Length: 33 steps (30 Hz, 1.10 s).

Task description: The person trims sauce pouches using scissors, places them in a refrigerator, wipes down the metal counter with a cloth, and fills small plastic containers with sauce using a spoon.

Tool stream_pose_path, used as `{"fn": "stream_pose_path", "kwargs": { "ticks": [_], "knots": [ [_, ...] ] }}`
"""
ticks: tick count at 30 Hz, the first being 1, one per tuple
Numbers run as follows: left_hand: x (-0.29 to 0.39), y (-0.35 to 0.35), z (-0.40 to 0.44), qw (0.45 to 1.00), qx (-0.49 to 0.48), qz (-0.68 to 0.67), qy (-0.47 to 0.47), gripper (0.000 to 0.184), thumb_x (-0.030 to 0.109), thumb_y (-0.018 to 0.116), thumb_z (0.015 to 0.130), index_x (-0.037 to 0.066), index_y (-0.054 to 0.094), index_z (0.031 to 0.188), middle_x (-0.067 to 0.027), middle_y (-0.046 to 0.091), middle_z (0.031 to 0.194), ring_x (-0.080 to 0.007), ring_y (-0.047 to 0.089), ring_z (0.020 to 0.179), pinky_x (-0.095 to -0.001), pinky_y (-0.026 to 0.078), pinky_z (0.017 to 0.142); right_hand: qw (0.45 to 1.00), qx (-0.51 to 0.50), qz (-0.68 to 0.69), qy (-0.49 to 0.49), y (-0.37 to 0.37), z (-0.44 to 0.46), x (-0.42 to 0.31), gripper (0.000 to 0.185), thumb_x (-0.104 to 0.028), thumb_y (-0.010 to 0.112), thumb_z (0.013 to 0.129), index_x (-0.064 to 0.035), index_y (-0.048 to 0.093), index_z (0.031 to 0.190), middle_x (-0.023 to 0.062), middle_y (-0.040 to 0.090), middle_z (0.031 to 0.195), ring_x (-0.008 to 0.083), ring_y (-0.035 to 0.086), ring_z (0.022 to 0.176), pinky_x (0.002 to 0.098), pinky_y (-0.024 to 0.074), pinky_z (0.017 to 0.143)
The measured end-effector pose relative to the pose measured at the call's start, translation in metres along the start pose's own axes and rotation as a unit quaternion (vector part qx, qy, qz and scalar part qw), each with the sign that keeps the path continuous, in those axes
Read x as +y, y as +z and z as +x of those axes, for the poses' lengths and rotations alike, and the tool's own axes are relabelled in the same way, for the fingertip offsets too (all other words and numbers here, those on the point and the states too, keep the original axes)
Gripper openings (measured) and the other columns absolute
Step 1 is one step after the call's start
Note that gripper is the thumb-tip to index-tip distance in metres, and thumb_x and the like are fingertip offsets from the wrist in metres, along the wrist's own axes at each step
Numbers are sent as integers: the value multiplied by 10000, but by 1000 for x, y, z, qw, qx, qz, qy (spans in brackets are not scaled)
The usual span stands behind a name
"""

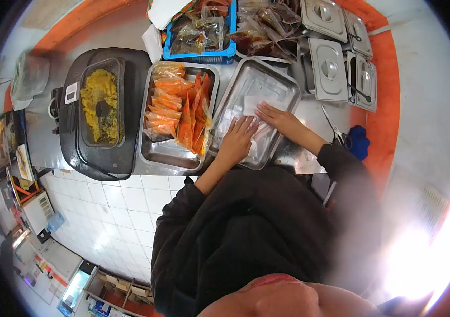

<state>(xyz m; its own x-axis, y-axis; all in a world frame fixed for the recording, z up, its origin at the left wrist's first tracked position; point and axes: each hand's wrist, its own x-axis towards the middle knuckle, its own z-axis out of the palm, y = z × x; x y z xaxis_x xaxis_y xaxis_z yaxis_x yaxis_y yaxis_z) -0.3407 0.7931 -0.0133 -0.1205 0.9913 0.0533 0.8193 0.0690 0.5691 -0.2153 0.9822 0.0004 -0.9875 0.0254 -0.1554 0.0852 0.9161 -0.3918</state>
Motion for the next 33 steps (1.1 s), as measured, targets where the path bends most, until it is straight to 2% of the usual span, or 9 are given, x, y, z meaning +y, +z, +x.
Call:
{"fn": "stream_pose_path", "kwargs": {
  "ticks": [3,7,9,10,13,15,24,31,33],
  "knots": [
    [4,-3,-3,1000,14,-8,-5,504,57,550,764,69,495,1265,-156,434,1337,-342,366,1275,-478,279,1072,1000,6,-12,-10,-8,-15,9,472,-15,477,820,-112,523,1280,86,480,1353,217,445,1263,319,464,948],
    [8,-8,-14,1000,16,4,-11,425,60,575,761,87,573,1185,-128,516,1248,-303,500,1111,-423,413,950,959,-73,240,131,-52,27,21,339,45,495,756,-45,682,1023,160,634,1078,296,596,1069,360,436,954],
    [8,-14,-15,1000,20,-4,-15,406,64,591,754,104,594,1158,-108,541,1205,-283,523,1048,-404,438,894,918,146,337,149,-54,53,14,464,101,398,732,-36,641,1103,155,600,1163,269,547,1150,342,409,995],
    [8,-16,-15,999,27,-12,-17,388,68,607,746,121,615,1131,-87,566,1162,-262,547,986,-384,462,837,917,146,339,150,-37,63,7,464,101,398,732,-36,641,1103,155,600,1163,269,547,1150,342,409,995],
    [8,-16,-17,997,63,4,-33,394,86,637,726,159,626,1113,-50,579,1115,-249,551,960,-374,464,812,964,166,198,66,22,68,-5,493,67,448,763,-59,569,1223,128,538,1279,245,492,1219,319,401,1010],
    [9,-14,-20,996,68,16,-47,397,91,645,717,178,630,1104,-36,580,1104,-244,551,966,-368,468,814,988,137,17,-74,31,45,-23,474,-26,490,810,-45,499,1284,127,464,1359,236,413,1287,322,386,1031],
    [10,-5,-28,996,66,10,-56,380,119,670,682,193,635,1054,-6,561,1137,-241,529,1020,-358,485,816,996,-35,-87,-4,7,-33,-28,410,-99,490,829,-24,522,1231,101,452,1367,248,437,1260,361,342,1071],
    [13,-4,-30,994,94,9,-59,377,103,689,650,183,634,1015,9,561,1132,-233,533,1012,-345,498,795,977,1,-208,58,10,-18,-16,423,-100,470,833,39,501,1232,173,475,1329,284,473,1224,374,341,1063],
    [14,-3,-30,993,98,6,-60,372,104,689,651,183,634,1010,11,561,1129,-231,534,1010,-343,499,792,937,64,-306,158,25,-6,-8,460,-107,459,836,97,462,1249,234,480,1302,311,494,1197,380,344,1055]
  ]
}}
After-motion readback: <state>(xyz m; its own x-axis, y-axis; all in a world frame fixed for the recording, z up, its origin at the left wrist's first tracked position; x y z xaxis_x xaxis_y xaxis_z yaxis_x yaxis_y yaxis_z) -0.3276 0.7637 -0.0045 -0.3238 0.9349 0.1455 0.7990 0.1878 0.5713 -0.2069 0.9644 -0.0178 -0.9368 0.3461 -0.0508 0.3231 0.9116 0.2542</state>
